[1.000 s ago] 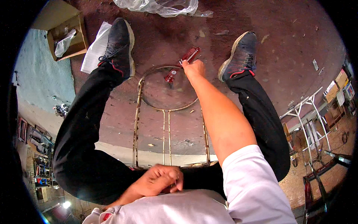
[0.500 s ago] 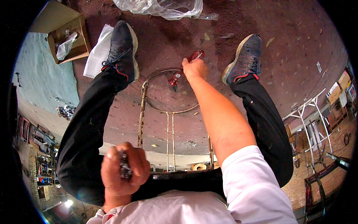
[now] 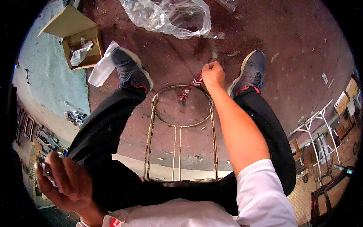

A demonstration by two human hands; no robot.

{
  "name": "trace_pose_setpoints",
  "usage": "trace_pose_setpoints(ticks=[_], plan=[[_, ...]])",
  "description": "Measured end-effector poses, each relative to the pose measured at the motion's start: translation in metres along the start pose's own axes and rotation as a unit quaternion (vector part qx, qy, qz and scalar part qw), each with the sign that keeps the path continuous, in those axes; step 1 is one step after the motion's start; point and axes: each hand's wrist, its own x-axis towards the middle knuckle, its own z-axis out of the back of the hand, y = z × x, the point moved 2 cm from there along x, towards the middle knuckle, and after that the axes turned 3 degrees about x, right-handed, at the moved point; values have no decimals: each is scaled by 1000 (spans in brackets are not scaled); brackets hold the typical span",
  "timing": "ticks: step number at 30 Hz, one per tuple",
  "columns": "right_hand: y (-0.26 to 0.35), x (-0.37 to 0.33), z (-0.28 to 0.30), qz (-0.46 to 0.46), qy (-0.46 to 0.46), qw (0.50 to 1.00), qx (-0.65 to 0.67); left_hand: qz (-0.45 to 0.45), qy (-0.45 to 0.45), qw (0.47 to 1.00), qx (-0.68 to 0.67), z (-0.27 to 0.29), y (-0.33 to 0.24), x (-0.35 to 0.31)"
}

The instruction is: The person unpacks small metal hardware pieces from plastic bags, separates them, and fits them into slots on a dark window frame. The person handles the parts by hand and places them into the frame's grooves.

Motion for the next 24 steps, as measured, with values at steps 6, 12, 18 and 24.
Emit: trace_pose_setpoints(ticks=[6, 12, 18, 24], plan=[[11, -3, -3, 57, 32, 994, 89, -5, -18, 999, -25, 9, -13, 17], [48, 4, -12, -2, 33, 964, 264, -3, 20, 1000, -20, 2, -25, 26], [116, 26, -3, -64, -14, 936, 347, -15, -46, 997, -65, 7, -17, 20], [124, 63, 2, -78, 21, 884, 460, -20, -88, 994, -56, 17, -15, 14]])
